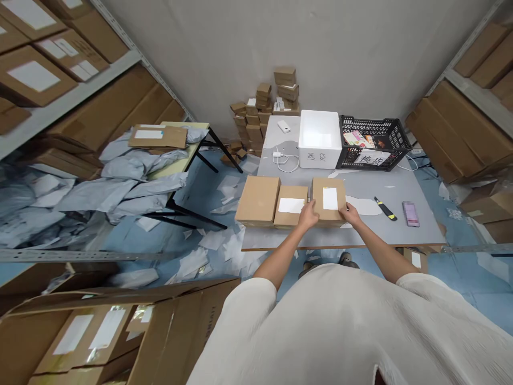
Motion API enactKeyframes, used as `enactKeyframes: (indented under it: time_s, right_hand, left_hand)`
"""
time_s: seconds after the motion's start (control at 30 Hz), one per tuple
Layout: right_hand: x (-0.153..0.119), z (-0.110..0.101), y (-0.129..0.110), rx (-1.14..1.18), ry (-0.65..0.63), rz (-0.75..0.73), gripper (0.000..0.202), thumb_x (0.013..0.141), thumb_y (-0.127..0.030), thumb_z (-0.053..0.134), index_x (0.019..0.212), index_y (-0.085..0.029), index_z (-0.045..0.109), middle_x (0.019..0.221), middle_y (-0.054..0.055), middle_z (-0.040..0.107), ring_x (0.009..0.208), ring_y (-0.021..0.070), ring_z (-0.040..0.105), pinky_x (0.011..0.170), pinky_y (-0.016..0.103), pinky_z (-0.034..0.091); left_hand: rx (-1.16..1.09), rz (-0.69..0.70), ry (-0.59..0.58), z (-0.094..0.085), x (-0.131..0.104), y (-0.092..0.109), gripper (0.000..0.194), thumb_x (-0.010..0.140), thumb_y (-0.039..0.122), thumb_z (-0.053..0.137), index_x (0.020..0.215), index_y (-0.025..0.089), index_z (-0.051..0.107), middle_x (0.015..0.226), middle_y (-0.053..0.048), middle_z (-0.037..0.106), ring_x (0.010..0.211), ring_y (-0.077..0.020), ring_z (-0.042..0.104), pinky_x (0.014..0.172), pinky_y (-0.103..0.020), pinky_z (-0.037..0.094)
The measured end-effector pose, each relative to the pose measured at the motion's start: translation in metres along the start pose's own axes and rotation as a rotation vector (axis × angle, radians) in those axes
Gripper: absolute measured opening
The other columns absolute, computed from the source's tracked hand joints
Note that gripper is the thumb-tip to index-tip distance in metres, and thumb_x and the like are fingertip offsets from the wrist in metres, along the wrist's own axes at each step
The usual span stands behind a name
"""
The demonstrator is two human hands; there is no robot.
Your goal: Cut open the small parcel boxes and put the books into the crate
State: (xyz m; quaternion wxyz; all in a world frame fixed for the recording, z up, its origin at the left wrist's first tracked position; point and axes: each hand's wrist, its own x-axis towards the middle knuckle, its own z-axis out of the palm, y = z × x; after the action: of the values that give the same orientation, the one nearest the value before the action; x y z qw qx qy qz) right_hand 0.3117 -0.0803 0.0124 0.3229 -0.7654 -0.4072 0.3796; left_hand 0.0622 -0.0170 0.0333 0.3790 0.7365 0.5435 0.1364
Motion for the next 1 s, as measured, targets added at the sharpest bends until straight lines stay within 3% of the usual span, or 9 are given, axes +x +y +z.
enactKeyframes:
  time_s: [0.17,0.37,0.5,0.6,0.8,0.9,1.0]
  right_hand:
    - [0.004,-0.036,0.020,0.036,0.070,0.005,0.061,0.080,-0.041,0.067,0.138,-0.023,0.070,0.141,0.012,0.076,0.124,0.0335,0.072,0.112,0.052,0.056]
    - [0.008,-0.094,0.058,0.024,0.130,0.029,0.062,0.079,-0.041,0.068,0.138,-0.023,0.067,0.142,0.013,0.074,0.129,0.0350,0.069,0.115,0.056,0.054]
    - [0.013,-0.135,0.087,0.017,0.093,0.036,0.062,0.082,-0.042,0.068,0.141,-0.023,0.066,0.143,0.013,0.073,0.126,0.0343,0.071,0.115,0.057,0.055]
    - [0.019,-0.159,0.108,0.069,0.037,-0.037,0.066,0.083,-0.040,0.069,0.147,-0.024,0.064,0.142,0.013,0.073,0.124,0.0336,0.071,0.113,0.055,0.057]
    - [0.043,-0.183,0.129,0.023,-0.100,-0.097,0.082,0.089,-0.041,0.066,0.166,-0.022,0.047,0.149,0.017,0.066,0.118,0.0311,0.073,0.113,0.053,0.058]
    - [0.065,-0.187,0.123,-0.094,-0.089,-0.189,0.085,0.090,-0.042,0.064,0.169,-0.020,0.043,0.163,0.019,0.053,0.136,0.0339,0.064,0.122,0.055,0.051]
    - [0.097,-0.187,0.109,-0.204,-0.084,-0.299,0.087,0.087,-0.040,0.065,0.168,-0.019,0.043,0.171,0.019,0.043,0.160,0.0365,0.042,0.133,0.058,0.036]
  left_hand:
    - [0.055,0.049,-0.059,0.028,0.006,0.027,0.077,0.090,0.023,0.072,0.164,0.025,0.051,0.152,-0.015,0.063,0.143,-0.0321,0.060,0.121,-0.046,0.049]
    - [0.085,0.035,-0.121,0.080,0.017,0.077,0.076,0.091,0.026,0.072,0.163,0.027,0.049,0.147,-0.014,0.059,0.139,-0.0301,0.060,0.114,-0.040,0.051]
    - [0.104,0.001,-0.101,0.118,0.026,0.114,0.077,0.092,0.035,0.074,0.163,0.027,0.047,0.144,-0.015,0.057,0.141,-0.0324,0.058,0.117,-0.041,0.049]
    - [0.149,-0.032,-0.058,0.141,0.031,0.133,0.077,0.091,0.039,0.076,0.162,0.027,0.049,0.146,-0.015,0.056,0.140,-0.0339,0.058,0.121,-0.044,0.047]
    - [0.235,-0.106,-0.001,0.159,0.016,0.151,0.071,0.095,0.035,0.068,0.163,0.026,0.047,0.165,-0.017,0.044,0.149,-0.0374,0.049,0.123,-0.050,0.044]
    - [0.328,-0.093,0.024,0.161,0.000,0.163,0.068,0.094,0.038,0.071,0.158,0.029,0.052,0.177,-0.016,0.030,0.159,-0.0434,0.035,0.125,-0.058,0.038]
    - [0.378,-0.061,0.045,0.166,-0.015,0.175,0.059,0.096,0.038,0.070,0.153,0.028,0.057,0.170,-0.016,0.038,0.155,-0.0422,0.038,0.125,-0.057,0.037]
